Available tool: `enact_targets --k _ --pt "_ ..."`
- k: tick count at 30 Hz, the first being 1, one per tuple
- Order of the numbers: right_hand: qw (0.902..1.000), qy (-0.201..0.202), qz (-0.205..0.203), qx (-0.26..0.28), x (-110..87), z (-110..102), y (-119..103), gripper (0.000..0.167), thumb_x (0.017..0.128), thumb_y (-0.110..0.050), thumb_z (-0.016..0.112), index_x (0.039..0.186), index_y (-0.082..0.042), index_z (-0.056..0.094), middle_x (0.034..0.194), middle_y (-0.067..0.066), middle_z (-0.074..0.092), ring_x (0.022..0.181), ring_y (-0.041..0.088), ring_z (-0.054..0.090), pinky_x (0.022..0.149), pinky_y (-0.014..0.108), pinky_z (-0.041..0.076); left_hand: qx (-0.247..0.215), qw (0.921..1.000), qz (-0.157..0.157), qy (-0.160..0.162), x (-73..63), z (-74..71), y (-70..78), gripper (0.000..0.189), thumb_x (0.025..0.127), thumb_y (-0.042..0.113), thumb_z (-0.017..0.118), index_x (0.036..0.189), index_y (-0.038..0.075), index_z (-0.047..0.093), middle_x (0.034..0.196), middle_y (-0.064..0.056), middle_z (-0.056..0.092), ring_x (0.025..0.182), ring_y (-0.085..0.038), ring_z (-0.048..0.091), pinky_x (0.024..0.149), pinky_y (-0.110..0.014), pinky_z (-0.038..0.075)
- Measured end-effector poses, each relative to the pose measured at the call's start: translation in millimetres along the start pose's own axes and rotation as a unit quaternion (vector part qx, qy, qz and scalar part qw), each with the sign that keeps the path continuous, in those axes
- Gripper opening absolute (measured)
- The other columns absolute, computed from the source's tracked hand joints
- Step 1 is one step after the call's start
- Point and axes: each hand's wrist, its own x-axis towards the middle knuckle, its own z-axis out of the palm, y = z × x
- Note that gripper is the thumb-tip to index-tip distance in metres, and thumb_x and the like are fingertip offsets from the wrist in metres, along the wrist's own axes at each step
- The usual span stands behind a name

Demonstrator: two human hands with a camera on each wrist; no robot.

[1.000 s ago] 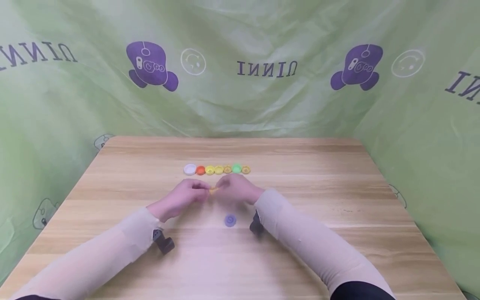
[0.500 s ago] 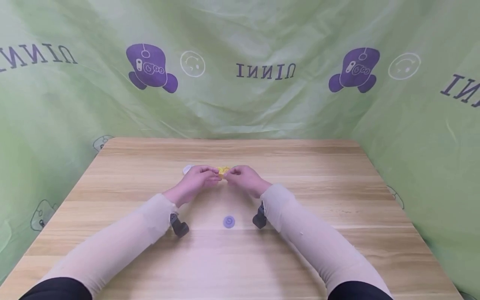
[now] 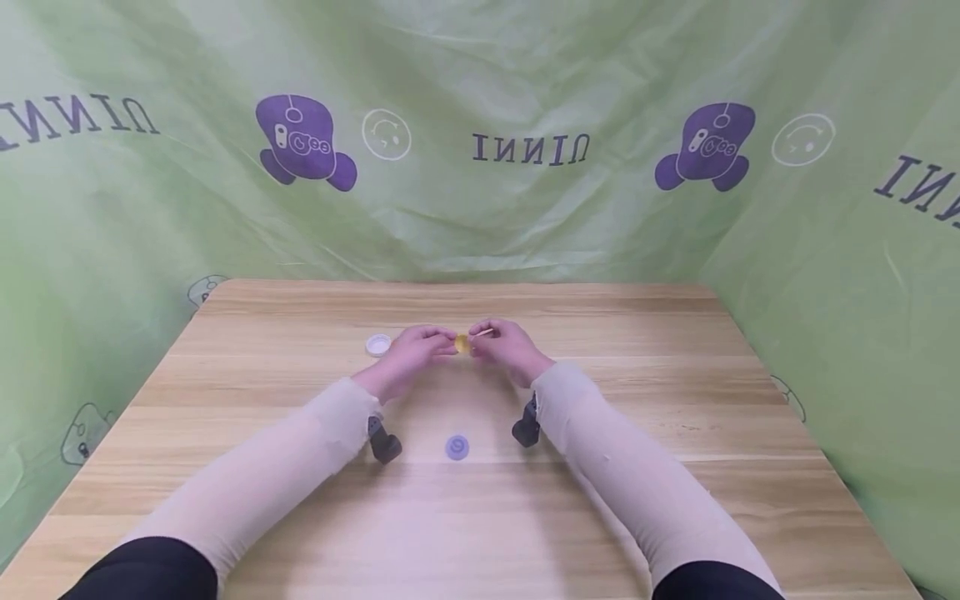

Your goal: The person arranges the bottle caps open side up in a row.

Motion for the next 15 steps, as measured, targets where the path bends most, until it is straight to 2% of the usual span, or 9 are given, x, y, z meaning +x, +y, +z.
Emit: enact_targets --k 6,15 --pt "0.9996 0.024 0.015 0.006 4.4 -15.1 4.4 0.024 0.103 0.001 0.056 0.125 0.01 0.054 0.102 0.012 0.064 0.089 0.015 0.065 0.087 0.029 0.059 -0.006 1.0 -0.008 -0.002 9.7 14.7 7.1 0.037 0.106 0.005 0.051 0.138 -0.013 0.052 0.141 -0.027 0.055 0.128 -0.038 0.057 0.108 -0.043 0.049" --pt "0.9981 0.052 0.033 0.003 10.1 -33.1 11.8 0.027 0.104 0.0 0.055 0.128 0.011 0.053 0.108 0.015 0.064 0.086 0.014 0.066 0.084 0.025 0.059 -0.028 0.9995 -0.012 0.009 24.1 34.7 11.7 0.036 0.106 0.005 0.05 0.139 -0.011 0.05 0.136 -0.026 0.057 0.127 -0.037 0.057 0.107 -0.042 0.05"
